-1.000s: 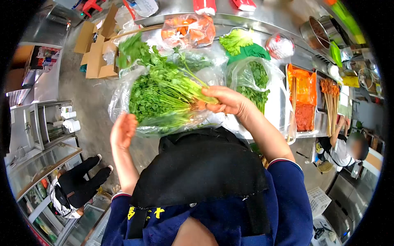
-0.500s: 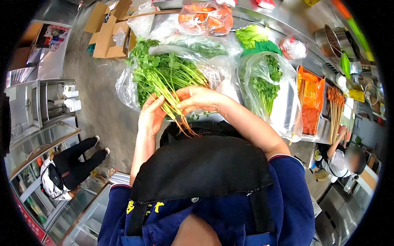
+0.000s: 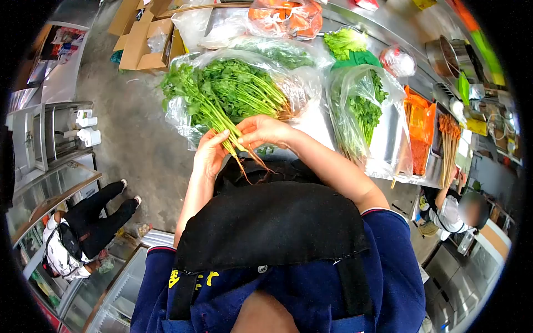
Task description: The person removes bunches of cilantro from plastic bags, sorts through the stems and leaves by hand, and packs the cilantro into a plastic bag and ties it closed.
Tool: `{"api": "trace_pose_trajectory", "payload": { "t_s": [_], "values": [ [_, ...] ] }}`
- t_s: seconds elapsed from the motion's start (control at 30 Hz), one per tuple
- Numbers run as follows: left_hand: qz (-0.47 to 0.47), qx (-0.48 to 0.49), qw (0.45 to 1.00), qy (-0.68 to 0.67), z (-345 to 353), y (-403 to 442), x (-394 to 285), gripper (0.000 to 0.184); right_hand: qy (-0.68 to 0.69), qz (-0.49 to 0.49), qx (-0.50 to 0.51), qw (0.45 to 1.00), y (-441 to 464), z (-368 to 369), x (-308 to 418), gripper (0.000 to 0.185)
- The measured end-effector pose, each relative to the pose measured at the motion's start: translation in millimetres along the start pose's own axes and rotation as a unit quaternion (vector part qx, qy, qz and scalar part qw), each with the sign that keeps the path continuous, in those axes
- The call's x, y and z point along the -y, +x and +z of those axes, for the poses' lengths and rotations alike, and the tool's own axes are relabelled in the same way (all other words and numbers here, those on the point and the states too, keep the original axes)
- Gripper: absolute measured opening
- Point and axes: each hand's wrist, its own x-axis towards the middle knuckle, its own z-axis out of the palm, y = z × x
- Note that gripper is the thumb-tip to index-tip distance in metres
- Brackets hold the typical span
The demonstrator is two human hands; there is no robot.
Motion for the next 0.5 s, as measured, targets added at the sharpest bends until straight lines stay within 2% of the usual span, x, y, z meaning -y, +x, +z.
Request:
{"api": "trace_pose_trajectory", "payload": {
  "t_s": [0.07, 0.13, 0.2, 0.3, 0.43, 0.5],
  "values": [
    [-0.009, -0.011, 1.000, -0.006, -4, -1, -1, 0.023, 0.056, 0.027, -0.015, 0.998, 0, -3, -1, 0.039],
    [-0.019, -0.013, 1.000, -0.004, -14, 3, 1, 0.017, 0.045, 0.032, -0.061, 0.997, 1, -4, -4, 0.042],
    [-0.026, -0.001, 1.000, -0.001, -23, 5, 2, 0.021, -0.006, 0.023, -0.083, 0.996, 2, -1, -7, 0.044],
    [-0.018, 0.006, 1.000, 0.012, -20, 9, 5, 0.023, -0.007, -0.020, -0.013, 1.000, 10, 6, -21, 0.035],
    [-0.011, 0.009, 1.000, 0.028, -10, 3, 2, 0.019, -0.028, -0.018, -0.021, 0.999, 5, 14, -23, 0.028],
    [-0.015, 0.018, 1.000, 0.010, -2, -3, 0, 0.025, -0.060, -0.086, -0.050, 0.993, -2, 17, -19, 0.024]
  ]
}}
